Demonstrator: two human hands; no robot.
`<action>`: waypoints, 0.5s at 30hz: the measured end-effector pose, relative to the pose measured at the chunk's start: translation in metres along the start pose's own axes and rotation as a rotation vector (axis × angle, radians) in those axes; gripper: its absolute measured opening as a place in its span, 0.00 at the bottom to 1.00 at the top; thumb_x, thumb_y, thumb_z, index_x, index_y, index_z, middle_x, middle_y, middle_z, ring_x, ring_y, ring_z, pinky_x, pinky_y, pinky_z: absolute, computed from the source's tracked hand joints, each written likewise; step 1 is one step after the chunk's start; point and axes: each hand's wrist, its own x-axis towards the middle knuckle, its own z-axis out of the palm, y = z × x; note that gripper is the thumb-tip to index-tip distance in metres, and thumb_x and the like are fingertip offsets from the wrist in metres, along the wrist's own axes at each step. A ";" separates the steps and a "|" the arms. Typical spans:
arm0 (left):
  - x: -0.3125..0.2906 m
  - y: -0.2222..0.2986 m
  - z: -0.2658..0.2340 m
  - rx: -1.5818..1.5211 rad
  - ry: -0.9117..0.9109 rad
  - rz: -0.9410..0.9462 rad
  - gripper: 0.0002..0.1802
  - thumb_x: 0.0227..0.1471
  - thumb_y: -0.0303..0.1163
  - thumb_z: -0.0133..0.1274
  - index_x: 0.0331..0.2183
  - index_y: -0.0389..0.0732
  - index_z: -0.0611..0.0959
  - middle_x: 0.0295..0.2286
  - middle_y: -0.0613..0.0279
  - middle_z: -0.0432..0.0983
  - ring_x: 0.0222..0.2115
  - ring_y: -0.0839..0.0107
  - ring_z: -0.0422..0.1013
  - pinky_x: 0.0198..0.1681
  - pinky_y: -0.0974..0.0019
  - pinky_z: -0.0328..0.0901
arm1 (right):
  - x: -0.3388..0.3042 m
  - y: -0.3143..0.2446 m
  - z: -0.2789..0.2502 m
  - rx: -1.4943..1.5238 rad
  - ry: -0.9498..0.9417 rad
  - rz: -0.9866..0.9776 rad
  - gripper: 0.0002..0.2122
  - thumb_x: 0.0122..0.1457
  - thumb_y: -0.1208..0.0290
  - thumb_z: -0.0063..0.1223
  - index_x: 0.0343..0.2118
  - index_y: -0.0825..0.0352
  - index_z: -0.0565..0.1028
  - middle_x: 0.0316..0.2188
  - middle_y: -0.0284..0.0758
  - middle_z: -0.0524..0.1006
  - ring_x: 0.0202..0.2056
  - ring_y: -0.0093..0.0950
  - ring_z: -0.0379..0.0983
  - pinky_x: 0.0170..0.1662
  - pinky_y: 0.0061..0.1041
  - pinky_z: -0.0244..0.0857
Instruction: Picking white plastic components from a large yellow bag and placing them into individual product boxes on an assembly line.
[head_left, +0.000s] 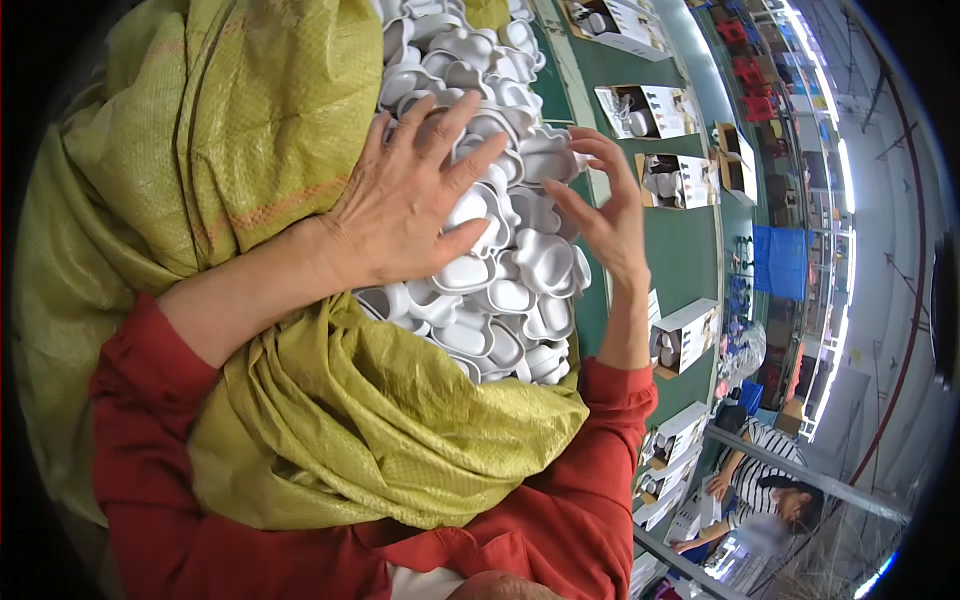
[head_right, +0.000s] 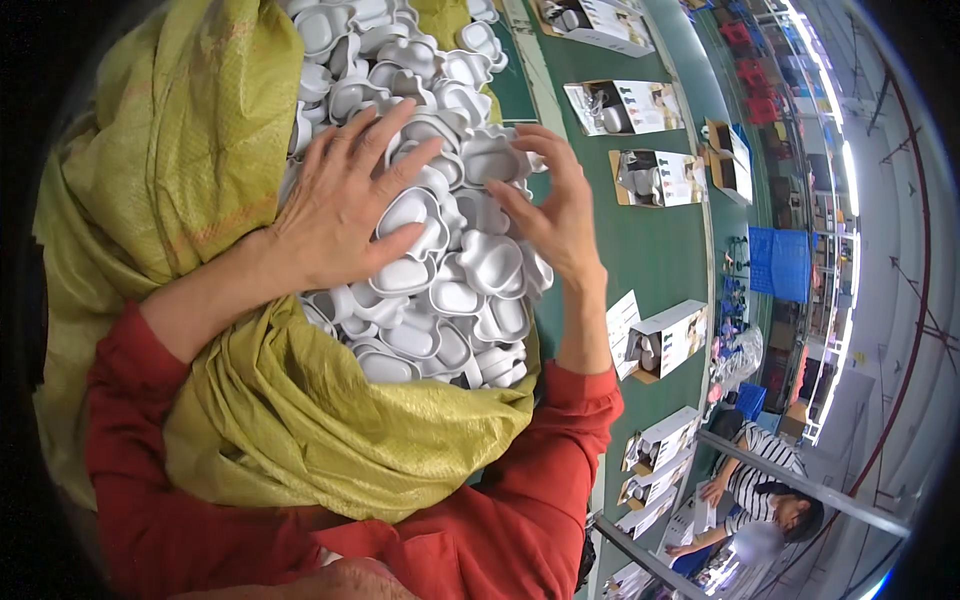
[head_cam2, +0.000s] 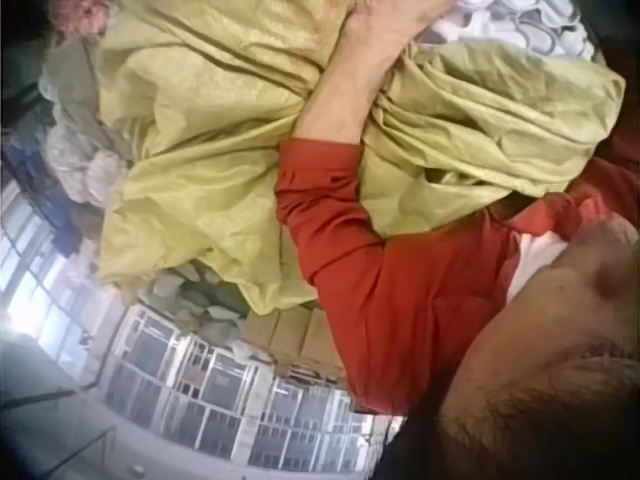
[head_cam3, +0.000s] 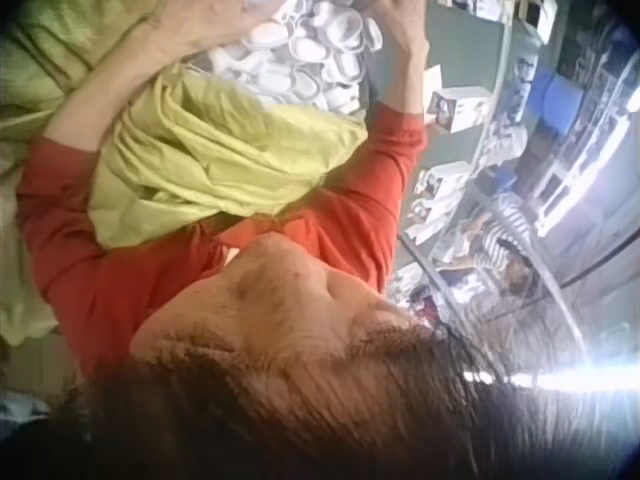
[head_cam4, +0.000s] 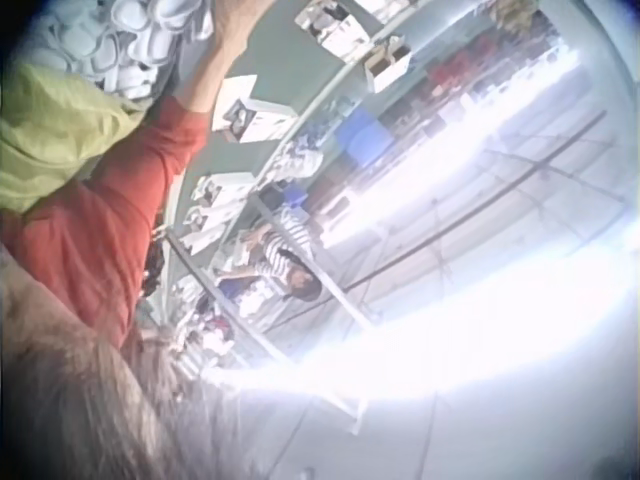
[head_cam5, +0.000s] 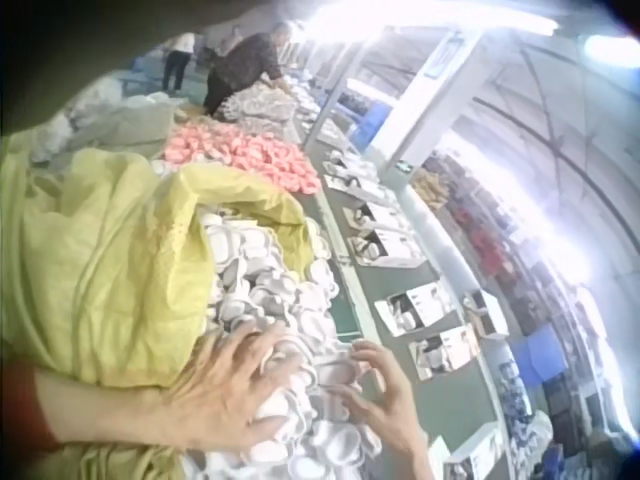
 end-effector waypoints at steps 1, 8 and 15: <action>-0.003 0.005 -0.002 -0.005 0.005 0.012 0.43 0.47 0.43 0.60 0.63 0.49 0.64 0.64 0.49 0.49 0.60 0.40 0.53 0.60 0.39 0.52 | -0.007 0.005 -0.001 -0.290 -0.009 -0.123 0.20 0.51 0.74 0.66 0.47 0.66 0.74 0.52 0.39 0.74 0.53 0.33 0.71 0.54 0.33 0.63; -0.004 0.010 -0.009 -0.002 -0.040 0.052 0.40 0.49 0.48 0.56 0.62 0.43 0.66 0.64 0.43 0.48 0.59 0.40 0.53 0.52 0.33 0.60 | -0.031 0.040 0.000 0.068 0.206 0.320 0.11 0.59 0.74 0.60 0.43 0.73 0.77 0.34 0.33 0.80 0.31 0.20 0.76 0.38 0.19 0.69; 0.003 0.011 -0.018 -0.052 -0.078 0.099 0.35 0.52 0.44 0.53 0.60 0.42 0.68 0.65 0.46 0.45 0.61 0.42 0.51 0.54 0.36 0.60 | -0.040 0.054 0.011 -0.359 0.117 0.191 0.15 0.53 0.65 0.64 0.43 0.63 0.81 0.38 0.41 0.77 0.35 0.37 0.75 0.41 0.34 0.69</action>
